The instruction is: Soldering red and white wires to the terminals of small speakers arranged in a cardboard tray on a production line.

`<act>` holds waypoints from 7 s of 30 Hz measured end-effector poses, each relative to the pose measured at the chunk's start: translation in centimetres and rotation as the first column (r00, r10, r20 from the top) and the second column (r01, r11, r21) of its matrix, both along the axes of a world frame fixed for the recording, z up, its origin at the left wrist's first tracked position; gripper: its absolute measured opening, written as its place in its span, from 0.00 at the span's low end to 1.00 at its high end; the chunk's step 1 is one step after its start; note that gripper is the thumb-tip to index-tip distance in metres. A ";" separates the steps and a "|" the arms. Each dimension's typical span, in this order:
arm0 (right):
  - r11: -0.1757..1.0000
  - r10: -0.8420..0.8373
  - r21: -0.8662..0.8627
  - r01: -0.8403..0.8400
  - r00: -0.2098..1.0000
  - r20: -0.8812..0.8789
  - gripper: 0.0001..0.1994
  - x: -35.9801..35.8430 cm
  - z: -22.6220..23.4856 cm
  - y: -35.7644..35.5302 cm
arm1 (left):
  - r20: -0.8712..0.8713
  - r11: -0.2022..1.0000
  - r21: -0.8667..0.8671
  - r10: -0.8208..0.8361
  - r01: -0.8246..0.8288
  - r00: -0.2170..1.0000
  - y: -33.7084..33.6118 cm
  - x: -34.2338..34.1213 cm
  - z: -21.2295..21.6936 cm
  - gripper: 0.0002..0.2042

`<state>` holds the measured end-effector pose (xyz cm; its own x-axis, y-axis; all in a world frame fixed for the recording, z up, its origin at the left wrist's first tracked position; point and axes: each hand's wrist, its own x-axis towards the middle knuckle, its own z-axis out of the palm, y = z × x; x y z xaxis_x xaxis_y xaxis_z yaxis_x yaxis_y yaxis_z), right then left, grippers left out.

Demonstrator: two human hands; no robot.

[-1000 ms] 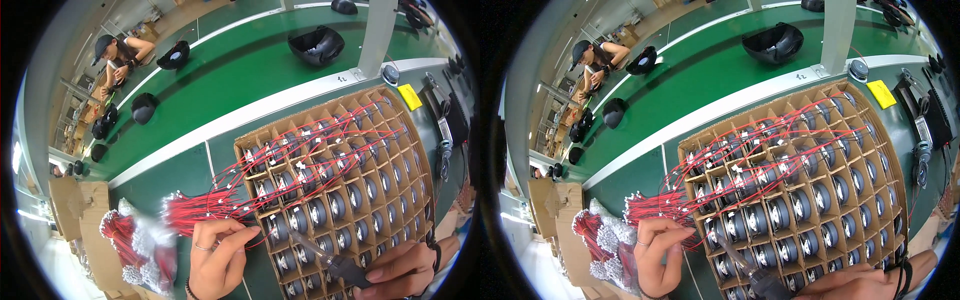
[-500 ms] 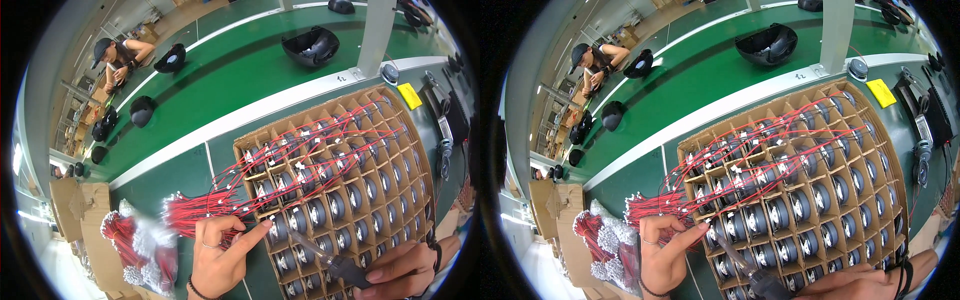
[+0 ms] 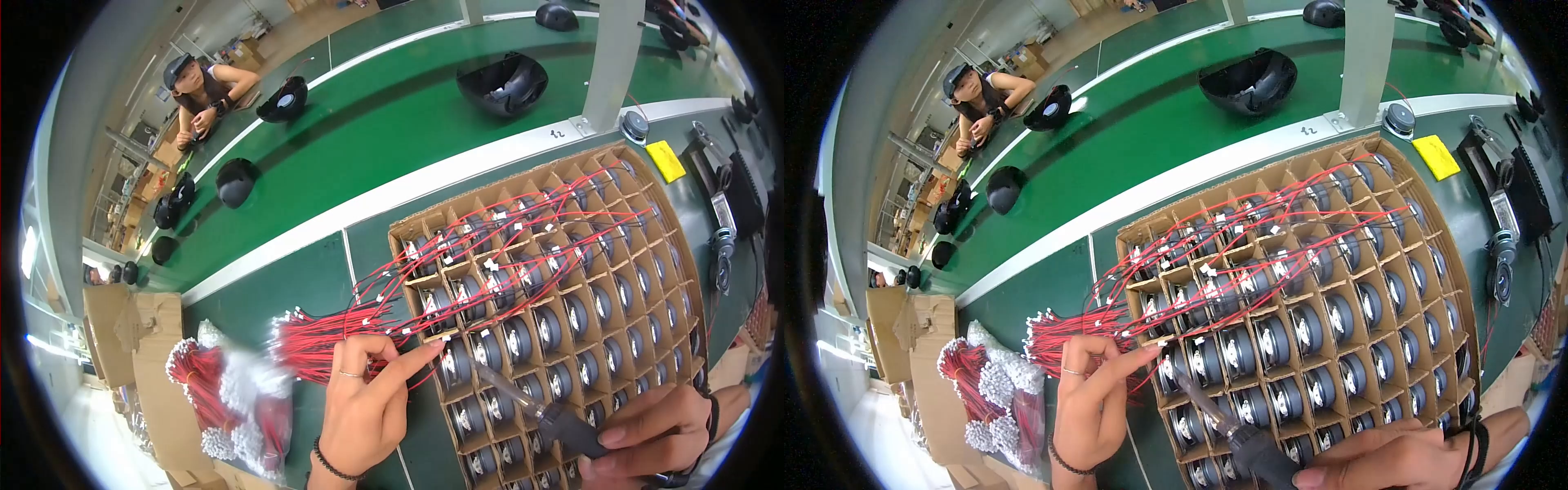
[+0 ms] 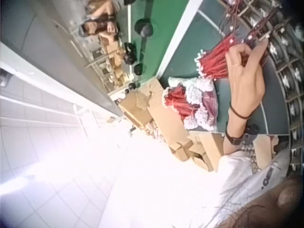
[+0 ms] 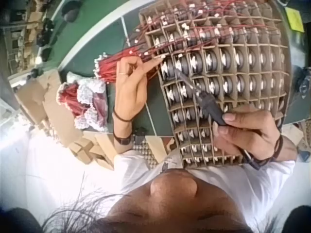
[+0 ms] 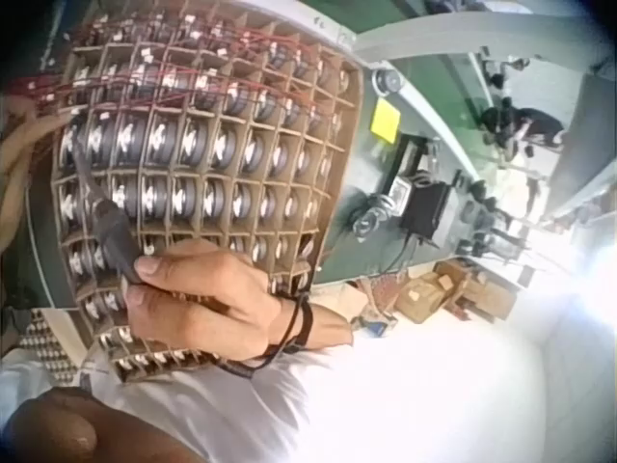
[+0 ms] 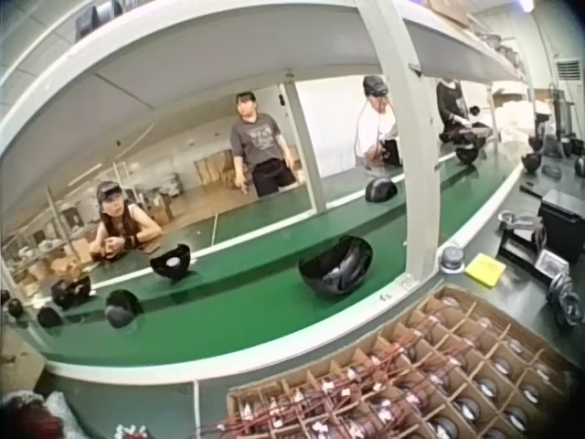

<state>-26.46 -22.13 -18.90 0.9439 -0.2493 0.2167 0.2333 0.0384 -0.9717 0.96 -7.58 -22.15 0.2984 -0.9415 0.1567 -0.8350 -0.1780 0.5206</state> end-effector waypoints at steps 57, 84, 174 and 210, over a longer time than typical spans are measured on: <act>0.954 -0.013 -0.297 0.048 0.993 0.119 0.17 0.6 0.1 -0.5 | 0.151 0.953 -0.302 0.086 -0.037 0.985 1.8 -0.9 0.0 0.15; 0.999 0.016 0.030 -0.014 0.998 -0.056 0.20 0.9 -0.3 0.5 | 0.282 0.961 -0.277 0.081 0.001 0.956 1.1 -3.0 0.7 0.13; 0.661 -0.134 -0.679 0.320 0.940 0.313 0.13 3.1 -1.2 1.2 | 0.210 0.956 -0.292 0.061 0.003 0.976 0.8 -3.1 0.9 0.13; 0.716 -0.127 -0.646 0.266 0.959 0.254 0.12 2.9 -0.8 0.5 | 0.232 0.967 -0.253 0.062 -0.001 0.971 0.8 -3.5 1.3 0.12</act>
<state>-23.52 -21.67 -19.67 0.8173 -0.1494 0.5566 0.3306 -0.6696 -0.6651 -2.53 -6.75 -20.89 0.2533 -0.8539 0.4547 -0.9353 -0.0962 0.3404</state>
